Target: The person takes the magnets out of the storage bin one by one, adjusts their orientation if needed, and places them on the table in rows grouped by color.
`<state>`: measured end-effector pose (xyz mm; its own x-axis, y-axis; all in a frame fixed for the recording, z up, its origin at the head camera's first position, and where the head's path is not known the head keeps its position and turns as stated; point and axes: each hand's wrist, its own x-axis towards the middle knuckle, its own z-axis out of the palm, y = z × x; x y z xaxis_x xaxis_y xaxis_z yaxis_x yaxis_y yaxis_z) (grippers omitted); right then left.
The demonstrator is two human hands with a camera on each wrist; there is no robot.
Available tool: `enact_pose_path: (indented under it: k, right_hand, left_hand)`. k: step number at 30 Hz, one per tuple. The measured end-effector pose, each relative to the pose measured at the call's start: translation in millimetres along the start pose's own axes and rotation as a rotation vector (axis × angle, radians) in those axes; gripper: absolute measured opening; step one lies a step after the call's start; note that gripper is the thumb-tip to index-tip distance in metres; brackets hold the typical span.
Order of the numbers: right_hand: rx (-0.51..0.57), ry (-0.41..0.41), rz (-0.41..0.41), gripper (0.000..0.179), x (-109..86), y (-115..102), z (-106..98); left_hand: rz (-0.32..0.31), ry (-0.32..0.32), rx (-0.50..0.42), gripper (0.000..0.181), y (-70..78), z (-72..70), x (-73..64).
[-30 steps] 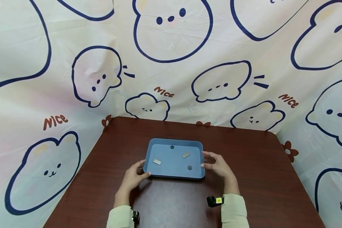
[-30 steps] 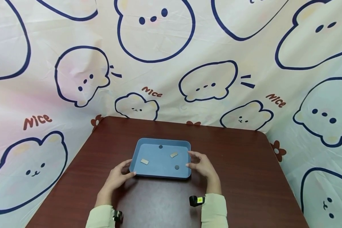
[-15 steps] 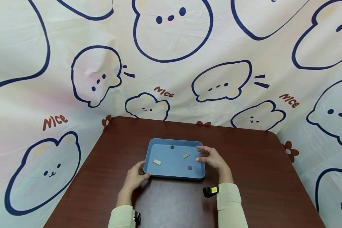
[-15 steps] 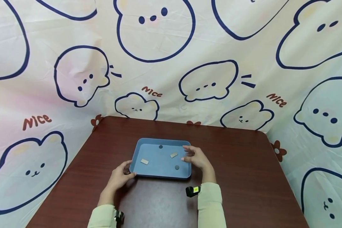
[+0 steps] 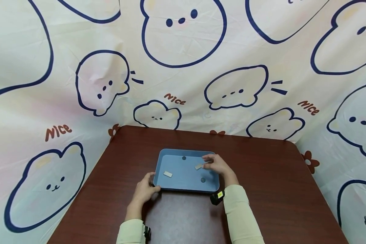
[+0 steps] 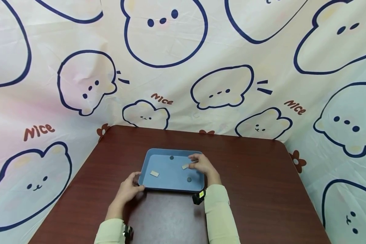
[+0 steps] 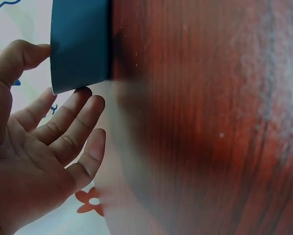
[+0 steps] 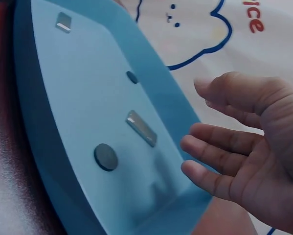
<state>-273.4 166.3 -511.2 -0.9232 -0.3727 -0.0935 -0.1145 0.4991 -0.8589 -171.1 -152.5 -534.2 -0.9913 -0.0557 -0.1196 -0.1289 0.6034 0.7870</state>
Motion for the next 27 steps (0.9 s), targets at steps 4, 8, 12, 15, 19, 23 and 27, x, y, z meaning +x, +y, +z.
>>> enact_pose_path:
  k: [4, 8, 12, 15, 19, 23, 27]
  right_hand:
    - [-0.027, -0.023, 0.03, 0.044, 7.7, 2, 7]
    - [-0.039, -0.032, 0.079, 0.044, 13.8, 7, 14]
    - [-0.068, -0.005, 0.117, 0.042, 19.2, 9, 20]
    - [-0.099, 0.024, 0.146, 0.04, 22.9, 10, 23]
    - [-0.152, 0.047, 0.179, 0.04, 26.5, 9, 25]
    - [-0.22, 0.062, 0.225, 0.041, 27.4, 8, 29]
    - [-0.294, 0.091, 0.225, 0.037, 26.3, 8, 32]
  left_hand:
    - [-0.002, 0.005, -0.013, 0.06, -0.9, 0.3, 0.6]
    - [-0.001, 0.006, -0.02, 0.06, -1.3, 0.7, 0.9]
    - [-0.004, 0.002, -0.023, 0.06, -1.7, 1.6, 1.5]
    - [-0.005, 0.003, -0.028, 0.06, -1.8, 1.8, 1.5]
    - [-0.009, 0.004, -0.038, 0.06, -1.7, 1.7, 1.4]
    - [-0.02, -0.002, -0.049, 0.06, -2.6, 2.4, 0.9]
    - [-0.027, -0.007, -0.057, 0.059, -2.9, 3.0, 1.7]
